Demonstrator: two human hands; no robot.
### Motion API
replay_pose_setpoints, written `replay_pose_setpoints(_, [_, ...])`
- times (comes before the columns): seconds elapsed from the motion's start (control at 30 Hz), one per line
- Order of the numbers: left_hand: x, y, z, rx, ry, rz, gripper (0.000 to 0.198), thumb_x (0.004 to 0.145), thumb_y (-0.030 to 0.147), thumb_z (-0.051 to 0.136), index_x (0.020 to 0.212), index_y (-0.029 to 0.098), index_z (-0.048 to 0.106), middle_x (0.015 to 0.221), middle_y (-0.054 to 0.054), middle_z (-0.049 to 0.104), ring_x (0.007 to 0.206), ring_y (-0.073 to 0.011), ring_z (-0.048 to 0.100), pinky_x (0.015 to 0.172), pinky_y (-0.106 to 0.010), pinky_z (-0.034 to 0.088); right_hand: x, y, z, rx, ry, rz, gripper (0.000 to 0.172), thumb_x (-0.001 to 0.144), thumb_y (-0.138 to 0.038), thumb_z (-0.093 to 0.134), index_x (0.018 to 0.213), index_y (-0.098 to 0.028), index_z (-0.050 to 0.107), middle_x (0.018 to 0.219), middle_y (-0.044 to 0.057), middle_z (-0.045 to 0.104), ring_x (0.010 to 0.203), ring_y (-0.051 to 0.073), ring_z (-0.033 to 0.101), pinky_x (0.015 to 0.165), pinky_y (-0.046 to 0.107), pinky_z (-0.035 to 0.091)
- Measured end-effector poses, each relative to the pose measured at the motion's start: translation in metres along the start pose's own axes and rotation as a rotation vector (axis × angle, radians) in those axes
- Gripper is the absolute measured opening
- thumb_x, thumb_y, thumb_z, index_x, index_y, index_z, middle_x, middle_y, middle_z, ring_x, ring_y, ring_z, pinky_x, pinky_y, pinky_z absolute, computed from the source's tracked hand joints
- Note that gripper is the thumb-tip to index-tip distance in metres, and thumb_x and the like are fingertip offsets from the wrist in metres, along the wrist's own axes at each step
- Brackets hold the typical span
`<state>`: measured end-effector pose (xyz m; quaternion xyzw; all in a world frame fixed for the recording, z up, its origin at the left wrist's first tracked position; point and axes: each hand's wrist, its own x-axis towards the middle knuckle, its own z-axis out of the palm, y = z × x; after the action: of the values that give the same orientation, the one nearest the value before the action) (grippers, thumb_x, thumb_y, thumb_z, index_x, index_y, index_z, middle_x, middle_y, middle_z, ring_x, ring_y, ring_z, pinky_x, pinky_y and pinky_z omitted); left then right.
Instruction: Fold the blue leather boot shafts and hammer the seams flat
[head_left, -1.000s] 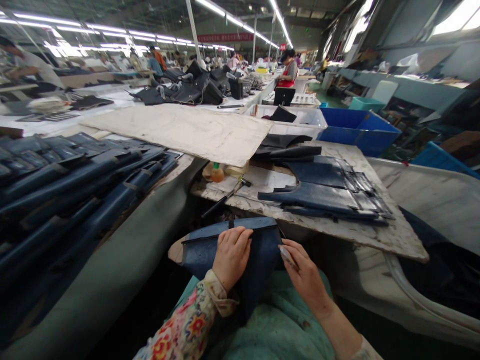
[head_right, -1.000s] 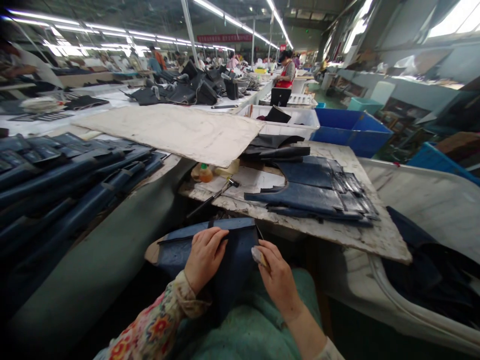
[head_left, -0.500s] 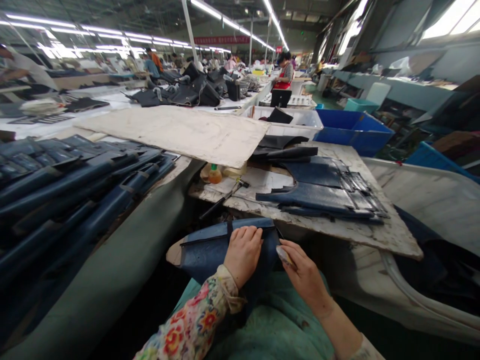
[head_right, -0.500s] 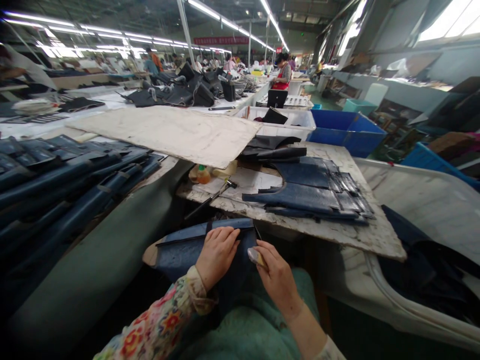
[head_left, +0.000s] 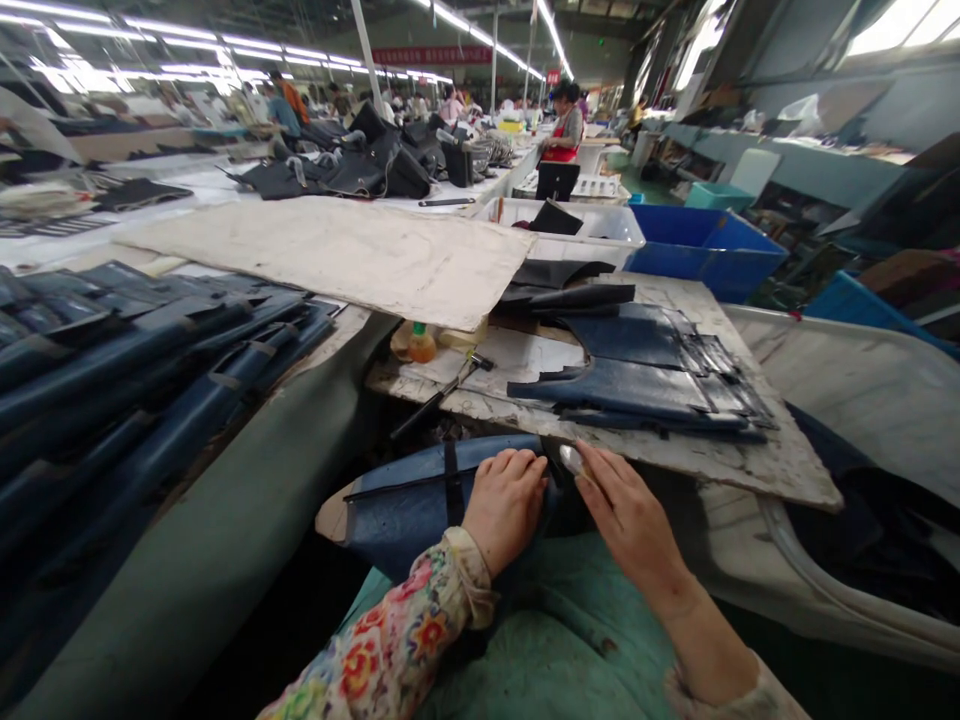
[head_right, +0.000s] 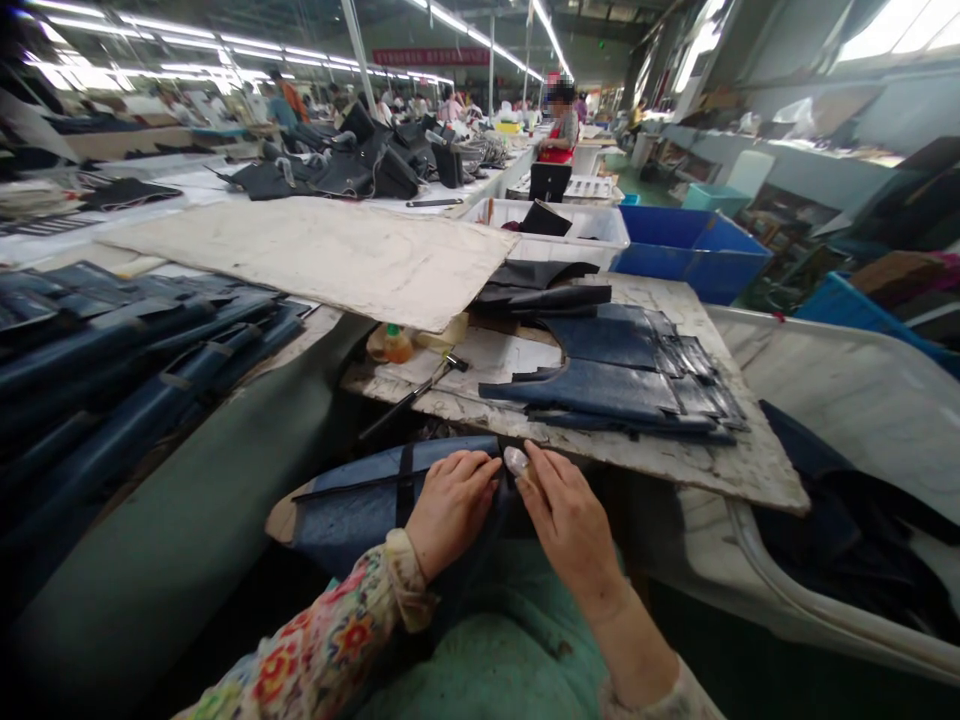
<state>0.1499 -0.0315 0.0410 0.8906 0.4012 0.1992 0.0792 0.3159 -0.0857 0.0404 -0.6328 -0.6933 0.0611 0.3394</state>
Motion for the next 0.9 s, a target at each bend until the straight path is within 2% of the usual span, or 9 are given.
replay_pose_setpoints(0.17, [-0.001,-0.005,-0.004,-0.025,-0.041,0.033,0.025,0.091,0.019,0.041,0.111,0.022,0.056,0.11,-0.004,0.061,0.101,-0.0183,0.053,0.084,-0.035,0.043,0.008,-0.006,0.003,-0.166,-0.038,-0.066,0.034,0.091,-0.027,0.041,0.121,-0.024,0.056,0.108,0.007,0.06,0.098,0.022,0.054,0.09,0.039,0.044])
replay_pose_setpoints(0.33, [-0.013,-0.015,-0.004,-0.027,-0.011,0.034,0.031,0.09,0.017,0.041,0.119,0.019,0.052,0.118,-0.006,0.059,0.107,-0.0196,0.05,0.092,-0.037,0.042,0.009,-0.016,0.005,-0.197,-0.018,-0.126,0.033,0.09,-0.026,0.042,0.12,-0.026,0.058,0.109,0.006,0.061,0.101,0.023,0.052,0.091,0.04,0.043])
replay_pose_setpoints(0.5, [-0.024,-0.025,-0.006,0.008,-0.013,0.033,0.034,0.087,0.012,0.043,0.119,0.016,0.054,0.118,-0.007,0.059,0.107,-0.0207,0.051,0.095,-0.037,0.041,0.006,-0.022,0.018,-0.17,-0.054,-0.113,0.032,0.09,-0.021,0.042,0.116,-0.026,0.06,0.107,0.005,0.062,0.099,0.022,0.053,0.089,0.038,0.045])
replay_pose_setpoints(0.9, [-0.042,-0.043,-0.013,0.083,0.081,0.008,0.031,0.087,0.014,0.046,0.116,0.017,0.056,0.11,-0.007,0.063,0.102,-0.0197,0.054,0.09,-0.036,0.041,0.0,-0.043,0.037,-0.264,-0.057,-0.195,0.033,0.089,-0.015,0.043,0.119,-0.018,0.057,0.11,0.007,0.061,0.101,0.02,0.051,0.089,0.034,0.046])
